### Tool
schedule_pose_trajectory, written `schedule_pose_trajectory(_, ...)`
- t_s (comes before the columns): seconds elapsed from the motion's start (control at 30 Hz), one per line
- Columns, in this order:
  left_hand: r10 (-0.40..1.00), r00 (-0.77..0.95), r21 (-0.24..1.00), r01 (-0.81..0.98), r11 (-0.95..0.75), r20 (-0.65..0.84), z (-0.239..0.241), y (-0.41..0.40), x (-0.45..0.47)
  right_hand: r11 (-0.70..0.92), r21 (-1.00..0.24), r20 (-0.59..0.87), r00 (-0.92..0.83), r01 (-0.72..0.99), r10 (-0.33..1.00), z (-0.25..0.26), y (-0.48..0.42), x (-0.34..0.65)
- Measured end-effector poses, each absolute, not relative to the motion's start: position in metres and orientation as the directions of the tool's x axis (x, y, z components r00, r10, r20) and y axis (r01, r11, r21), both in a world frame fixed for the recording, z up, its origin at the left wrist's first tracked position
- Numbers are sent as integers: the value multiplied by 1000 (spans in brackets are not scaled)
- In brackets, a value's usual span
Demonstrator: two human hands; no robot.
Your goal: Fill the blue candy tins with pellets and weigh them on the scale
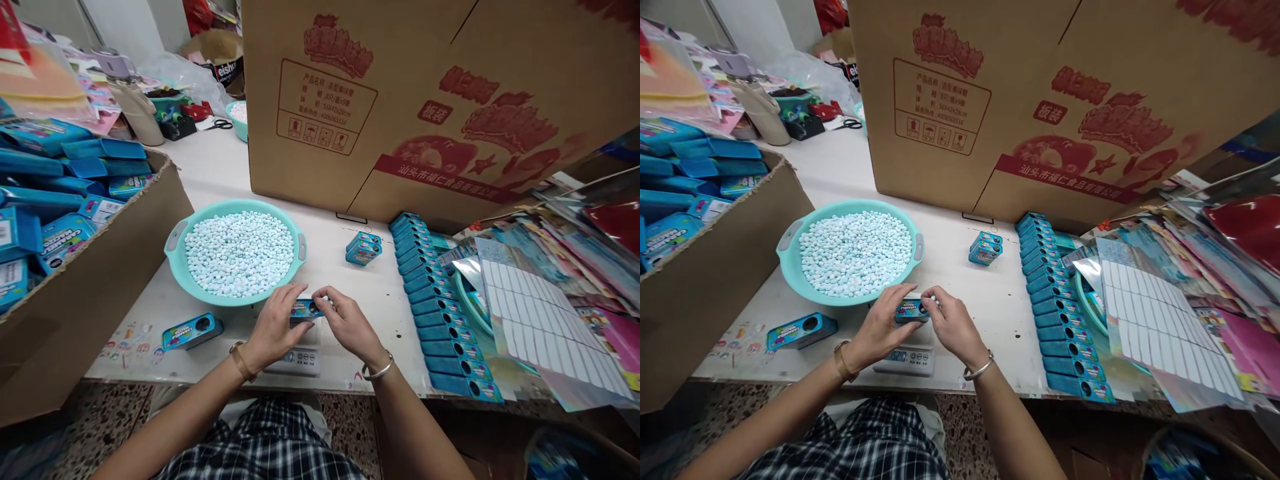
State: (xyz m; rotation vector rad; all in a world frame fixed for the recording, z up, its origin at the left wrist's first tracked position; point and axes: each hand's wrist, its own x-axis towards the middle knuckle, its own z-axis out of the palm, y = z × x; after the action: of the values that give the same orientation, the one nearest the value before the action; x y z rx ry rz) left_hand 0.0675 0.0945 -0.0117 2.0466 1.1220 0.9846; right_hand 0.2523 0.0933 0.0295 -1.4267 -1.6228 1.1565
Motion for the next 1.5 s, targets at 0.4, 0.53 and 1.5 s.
schedule_pose_trajectory(0.4, 903, 321, 833, 384, -399, 285, -4, 86, 40, 55, -822, -54, -174, 567, 983, 46, 84, 257)
schedule_pose_trajectory(0.53, 927, 274, 862, 369, -349, 258, 2, 78, 20, 84, -765, -43, -181, 639, 983, 45, 81, 253)
schedule_pose_trajectory(1.5, 774, 618, 575, 586, -571, 138, 38, 112, 53, 2, -189, -524, 103, -982, 845, -56, 44, 344)
